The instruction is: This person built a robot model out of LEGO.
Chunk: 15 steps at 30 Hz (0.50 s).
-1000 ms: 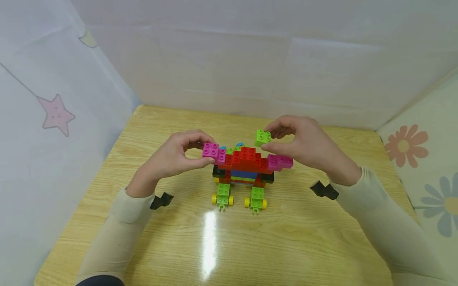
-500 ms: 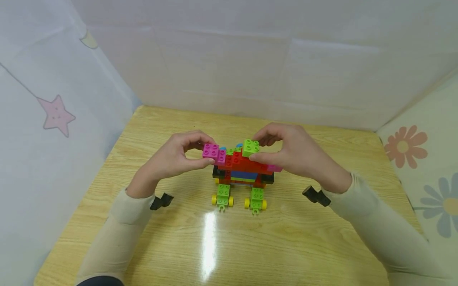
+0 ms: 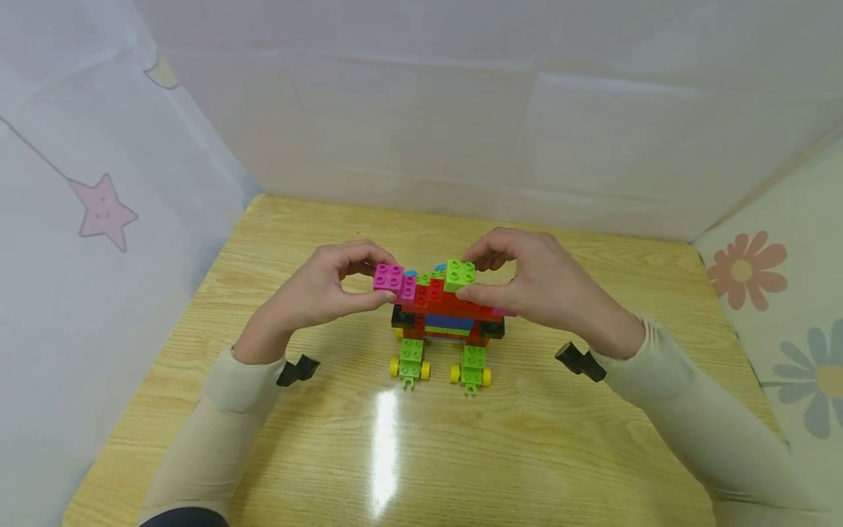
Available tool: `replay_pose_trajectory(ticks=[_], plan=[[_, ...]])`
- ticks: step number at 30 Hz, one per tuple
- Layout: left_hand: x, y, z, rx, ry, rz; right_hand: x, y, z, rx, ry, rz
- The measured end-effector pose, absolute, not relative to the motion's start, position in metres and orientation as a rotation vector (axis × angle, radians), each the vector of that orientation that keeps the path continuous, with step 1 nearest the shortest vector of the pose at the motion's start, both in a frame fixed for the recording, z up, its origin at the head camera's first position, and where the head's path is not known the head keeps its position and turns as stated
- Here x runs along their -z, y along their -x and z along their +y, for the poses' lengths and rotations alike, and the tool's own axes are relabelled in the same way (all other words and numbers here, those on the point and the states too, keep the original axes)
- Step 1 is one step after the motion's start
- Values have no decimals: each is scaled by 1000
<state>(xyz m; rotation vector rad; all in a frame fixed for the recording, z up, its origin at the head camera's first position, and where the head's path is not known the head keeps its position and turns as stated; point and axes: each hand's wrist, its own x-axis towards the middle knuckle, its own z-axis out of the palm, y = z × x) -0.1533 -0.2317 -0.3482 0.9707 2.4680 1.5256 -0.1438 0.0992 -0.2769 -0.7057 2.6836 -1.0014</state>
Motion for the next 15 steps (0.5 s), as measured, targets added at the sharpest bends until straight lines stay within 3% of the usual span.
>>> replay_pose_trajectory(ticks=[15], plan=[[349,154,-232,-1537,-956,2449,278,143,97,963,779,2735]])
